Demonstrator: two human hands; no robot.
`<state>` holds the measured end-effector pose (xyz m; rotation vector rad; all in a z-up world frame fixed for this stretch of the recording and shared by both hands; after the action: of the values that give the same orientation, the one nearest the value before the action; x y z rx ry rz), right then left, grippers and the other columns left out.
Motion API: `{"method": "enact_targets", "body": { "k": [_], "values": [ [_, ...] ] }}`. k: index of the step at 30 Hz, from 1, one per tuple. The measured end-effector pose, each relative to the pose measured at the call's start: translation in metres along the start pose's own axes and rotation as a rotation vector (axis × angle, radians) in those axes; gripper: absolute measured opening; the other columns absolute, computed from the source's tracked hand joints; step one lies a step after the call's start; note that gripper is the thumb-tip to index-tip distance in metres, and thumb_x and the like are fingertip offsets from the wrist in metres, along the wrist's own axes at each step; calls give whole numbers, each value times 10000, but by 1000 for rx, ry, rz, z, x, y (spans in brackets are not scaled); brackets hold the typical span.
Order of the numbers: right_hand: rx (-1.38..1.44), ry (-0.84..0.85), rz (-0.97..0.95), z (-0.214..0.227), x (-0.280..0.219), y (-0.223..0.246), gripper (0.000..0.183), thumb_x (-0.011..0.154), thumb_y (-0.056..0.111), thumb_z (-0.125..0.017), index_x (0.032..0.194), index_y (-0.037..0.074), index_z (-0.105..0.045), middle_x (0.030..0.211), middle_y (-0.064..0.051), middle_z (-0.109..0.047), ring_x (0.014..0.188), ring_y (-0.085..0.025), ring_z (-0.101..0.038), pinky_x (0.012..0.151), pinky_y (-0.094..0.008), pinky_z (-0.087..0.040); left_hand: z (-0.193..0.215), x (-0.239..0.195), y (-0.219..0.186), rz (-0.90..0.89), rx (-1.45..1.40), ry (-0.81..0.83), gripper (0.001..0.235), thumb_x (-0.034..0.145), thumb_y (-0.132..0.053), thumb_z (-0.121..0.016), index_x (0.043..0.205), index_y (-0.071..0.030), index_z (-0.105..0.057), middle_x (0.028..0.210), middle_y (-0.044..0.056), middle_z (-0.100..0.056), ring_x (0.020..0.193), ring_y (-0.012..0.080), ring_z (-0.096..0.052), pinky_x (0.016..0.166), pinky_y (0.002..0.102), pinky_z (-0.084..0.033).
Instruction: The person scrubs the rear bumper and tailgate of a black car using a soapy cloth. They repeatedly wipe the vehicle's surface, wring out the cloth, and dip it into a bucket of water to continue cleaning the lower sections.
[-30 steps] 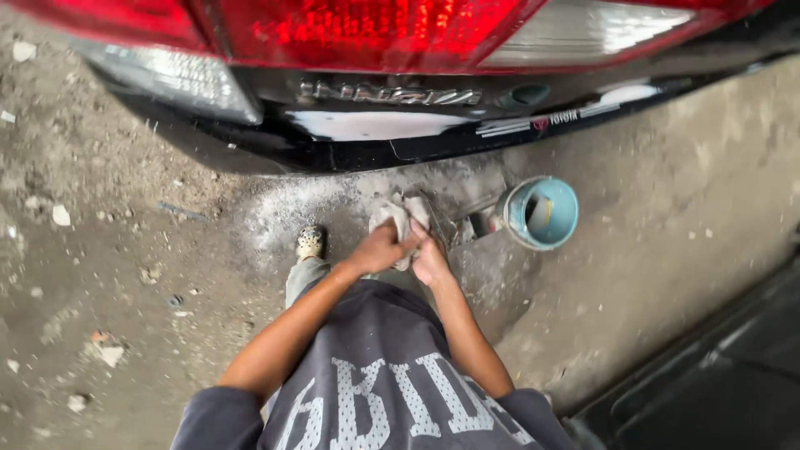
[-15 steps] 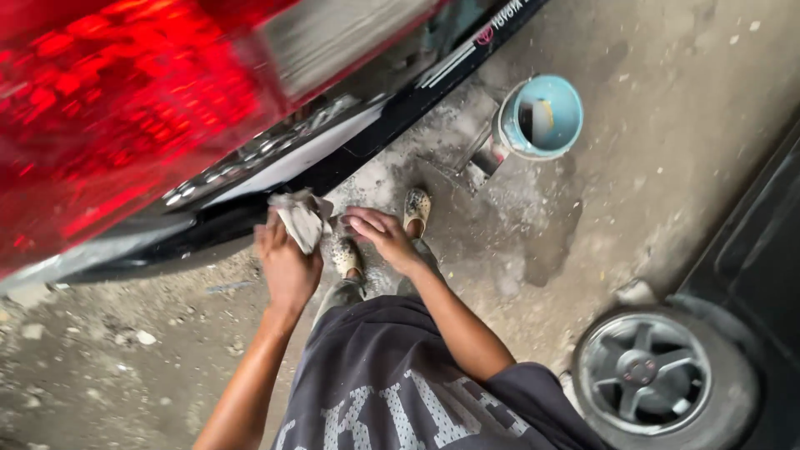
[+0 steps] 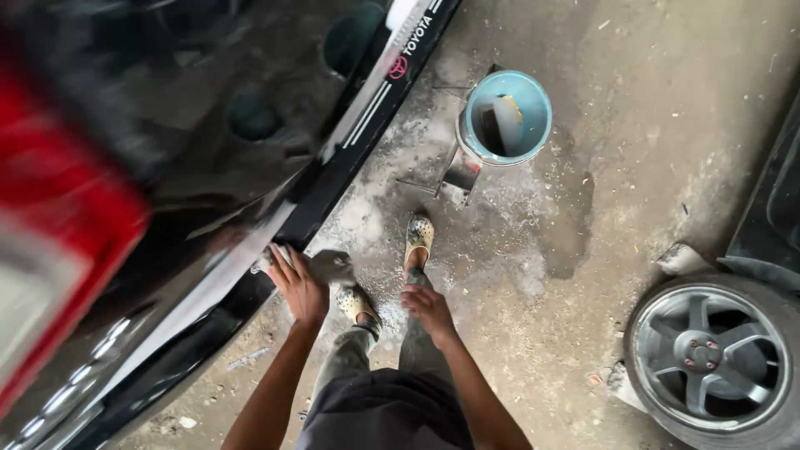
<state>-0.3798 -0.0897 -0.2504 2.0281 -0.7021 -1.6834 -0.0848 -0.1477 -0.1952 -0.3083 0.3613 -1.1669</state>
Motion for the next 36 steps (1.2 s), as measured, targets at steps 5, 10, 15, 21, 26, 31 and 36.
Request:
{"method": "enact_targets", "body": {
  "k": [5, 10, 15, 21, 26, 31, 36],
  "values": [
    [96, 3, -29, 17, 32, 20, 447, 939, 270, -686, 1318, 37, -643, 1156, -89, -759, 997, -175, -724, 851, -323, -549, -95, 51, -33, 246, 91, -357, 1048, 783, -84, -661, 1637, 44, -66, 1650, 360, 70, 1483, 640, 19, 1167, 780, -104],
    [111, 8, -28, 47, 70, 52, 446, 950, 288, -659, 1315, 31, -656, 1142, -93, -765, 1000, -180, -738, 845, -330, -554, -104, 57, -47, 361, 174, -386, 1053, 700, 81, -585, 1663, -23, -173, 1702, 329, -98, 1542, 586, -104, 1235, 706, -211],
    [154, 14, -140, 86, 101, 62, 440, 950, 249, -669, 1327, 24, -651, 1106, -144, -759, 953, -208, -717, 808, -361, -572, -100, 155, -197, -353, -45, -79, 691, 722, 161, -546, 1406, 79, -488, 1590, 247, -446, 1540, 412, -411, 1308, 565, -338],
    [22, -120, -150, 119, 118, 106, 432, 931, 236, -694, 1297, 8, -671, 1106, -150, -781, 995, -215, -756, 881, -355, -588, -178, 367, -380, -518, 493, 161, 800, 973, 32, -424, 1673, 9, -40, 1707, 268, 9, 1583, 402, -7, 1284, 537, -63],
    [-36, -189, -155, 132, 115, 114, 451, 928, 244, -661, 1319, 18, -656, 1125, -129, -786, 1013, -208, -758, 900, -359, -581, -158, 357, -342, -456, 408, 379, 695, 1053, -231, -321, 1599, 41, 13, 1682, 272, 33, 1573, 405, 8, 1274, 500, -27],
    [55, -186, -125, 123, 102, 78, 453, 932, 247, -668, 1310, 0, -646, 1128, -126, -773, 1007, -215, -737, 887, -370, -568, -113, 258, -233, -526, 432, 271, 660, 1061, -201, -345, 1603, 65, -77, 1674, 295, -57, 1567, 415, -62, 1271, 510, -63],
    [15, -137, -89, 83, 87, 51, 416, 934, 221, -690, 1290, 6, -661, 1086, -104, -769, 955, -186, -734, 839, -329, -569, -53, 145, -116, -474, 387, 205, 668, 1016, -149, -404, 1614, 76, -208, 1683, 289, -191, 1584, 410, -157, 1288, 503, -124]
  ]
}}
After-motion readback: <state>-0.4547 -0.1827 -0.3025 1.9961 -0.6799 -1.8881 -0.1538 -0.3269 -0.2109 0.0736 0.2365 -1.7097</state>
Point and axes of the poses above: each hand's wrist, its own x-axis towards the middle knuckle, its own z-axis out of the back of the hand, y = z × x, the point moved 2 cm from there along x, towards the middle knuckle
